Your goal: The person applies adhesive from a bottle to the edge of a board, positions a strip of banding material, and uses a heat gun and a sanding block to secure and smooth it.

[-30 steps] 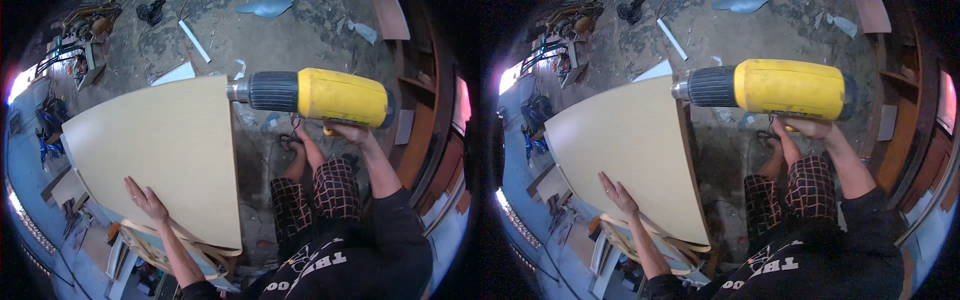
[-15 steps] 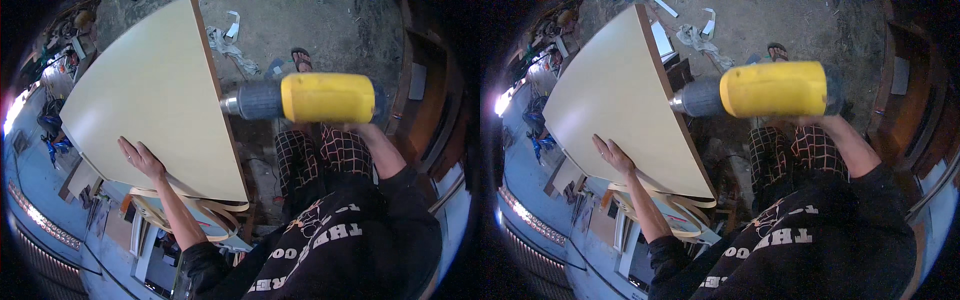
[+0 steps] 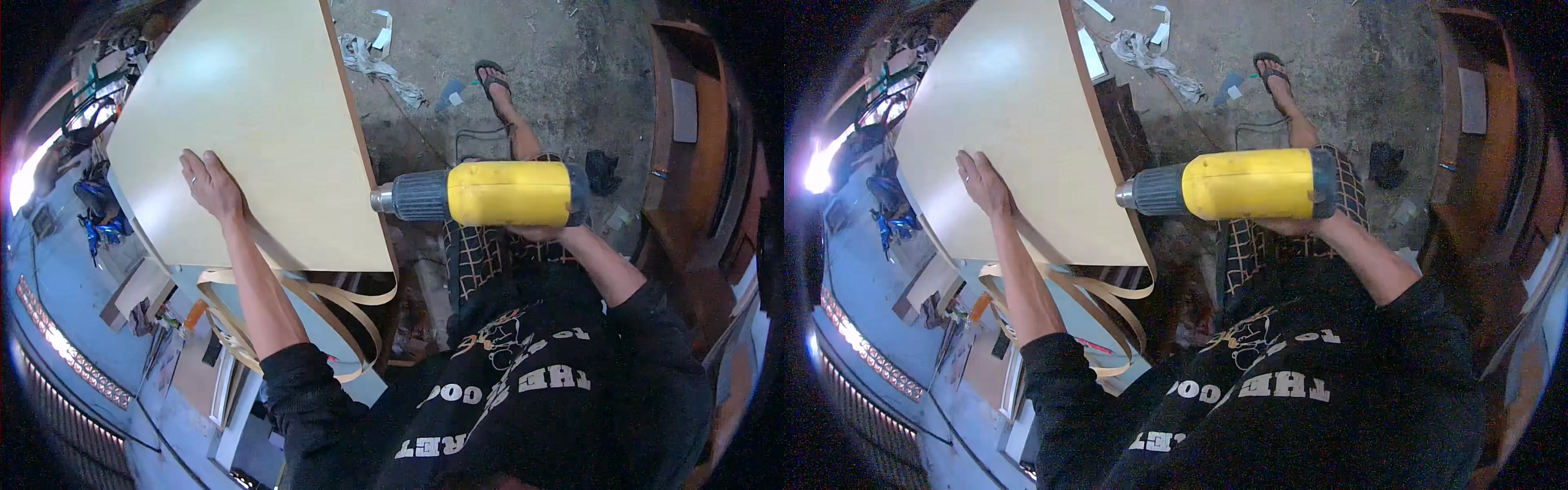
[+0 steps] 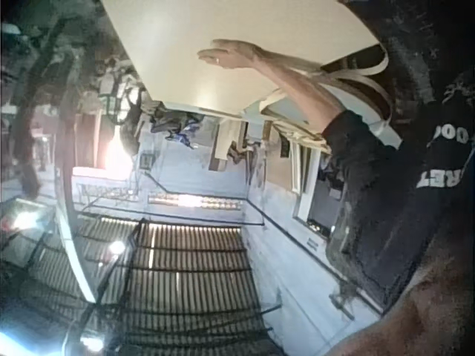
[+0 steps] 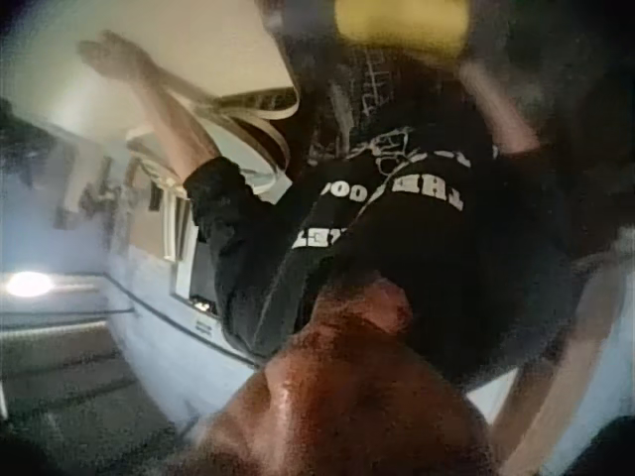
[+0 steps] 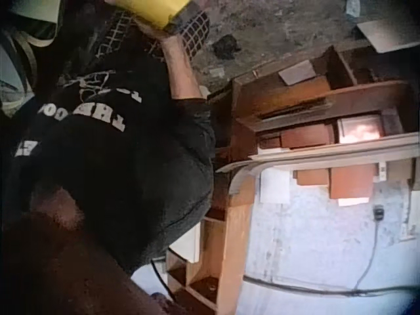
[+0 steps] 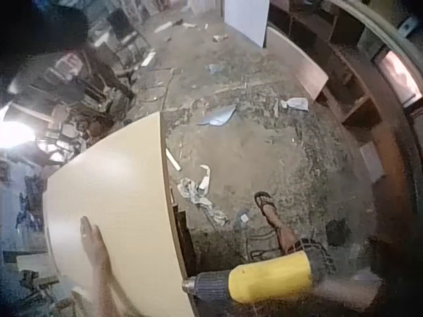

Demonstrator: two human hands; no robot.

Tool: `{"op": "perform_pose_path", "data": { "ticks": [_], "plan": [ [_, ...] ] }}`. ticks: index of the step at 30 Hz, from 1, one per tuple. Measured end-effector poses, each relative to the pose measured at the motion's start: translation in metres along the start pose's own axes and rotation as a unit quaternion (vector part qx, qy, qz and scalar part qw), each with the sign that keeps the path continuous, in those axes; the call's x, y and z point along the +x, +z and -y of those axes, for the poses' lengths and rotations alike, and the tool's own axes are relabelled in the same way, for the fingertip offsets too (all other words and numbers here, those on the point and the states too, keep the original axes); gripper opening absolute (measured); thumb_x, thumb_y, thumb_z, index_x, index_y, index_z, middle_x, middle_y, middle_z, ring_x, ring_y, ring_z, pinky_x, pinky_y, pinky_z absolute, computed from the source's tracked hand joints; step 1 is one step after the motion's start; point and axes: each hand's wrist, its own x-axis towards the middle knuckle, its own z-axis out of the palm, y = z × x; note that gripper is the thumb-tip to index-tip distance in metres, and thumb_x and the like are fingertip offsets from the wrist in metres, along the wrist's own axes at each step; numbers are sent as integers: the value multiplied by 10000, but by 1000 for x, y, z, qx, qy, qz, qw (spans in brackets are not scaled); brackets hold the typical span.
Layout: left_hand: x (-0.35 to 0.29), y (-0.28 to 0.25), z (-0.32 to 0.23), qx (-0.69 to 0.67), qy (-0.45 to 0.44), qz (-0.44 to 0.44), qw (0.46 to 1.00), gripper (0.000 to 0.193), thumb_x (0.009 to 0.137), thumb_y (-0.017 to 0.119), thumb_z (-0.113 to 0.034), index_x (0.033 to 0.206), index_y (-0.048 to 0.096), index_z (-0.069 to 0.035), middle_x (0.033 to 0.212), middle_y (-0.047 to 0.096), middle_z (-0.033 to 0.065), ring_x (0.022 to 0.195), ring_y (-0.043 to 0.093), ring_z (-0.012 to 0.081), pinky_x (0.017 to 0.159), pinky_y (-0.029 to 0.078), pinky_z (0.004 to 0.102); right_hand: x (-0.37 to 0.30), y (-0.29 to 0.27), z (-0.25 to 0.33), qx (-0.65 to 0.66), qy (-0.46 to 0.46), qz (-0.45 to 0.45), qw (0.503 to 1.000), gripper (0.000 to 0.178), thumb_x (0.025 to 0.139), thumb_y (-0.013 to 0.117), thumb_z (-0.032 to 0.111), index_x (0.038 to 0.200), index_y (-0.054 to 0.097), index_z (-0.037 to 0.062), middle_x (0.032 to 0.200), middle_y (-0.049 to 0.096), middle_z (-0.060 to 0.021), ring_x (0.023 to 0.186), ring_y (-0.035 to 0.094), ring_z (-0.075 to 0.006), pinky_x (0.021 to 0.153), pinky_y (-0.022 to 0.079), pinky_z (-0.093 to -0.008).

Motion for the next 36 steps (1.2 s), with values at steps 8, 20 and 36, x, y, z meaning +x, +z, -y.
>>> {"op": "perform_pose_path", "data": {
  "ticks": [8, 20, 36],
  "plan": [
    [0, -34, 32, -124, 7, 175, 977, 597, 999, 486, -277, 1494, 336, 21, 1592, 245, 217, 1497, 198, 293, 1202, 192, 361, -32, 46, 22, -32, -59, -98, 993, 388, 915, 669, 312, 1246, 611, 119, 1218, 651, -91, 1099, 622, -261, 972, 487, -405],
    [-64, -70, 25, -82, -39, 269, 959, 596, 942, 550, -289, 1450, 430, -2, 1462, 479, 200, 1374, 447, 288, 1120, 364, 354, -46, 70, 31, 114, -12, -70, 991, 381, 846, 729, 191, 1203, 643, 86, 1176, 675, -94, 1091, 627, -265, 946, 494, -409],
    [-538, -203, -43, -333, -427, -321, 777, 235, 935, 610, -107, 1124, 679, 15, 1012, 730, 105, 954, 678, 163, 856, 525, 319, 7, 25, 170, 45, -223, 187, 956, 493, 895, 671, 195, 1332, 488, 59, 1259, 568, -115, 1113, 581, -230, 931, 496, -366]
  ]
}}
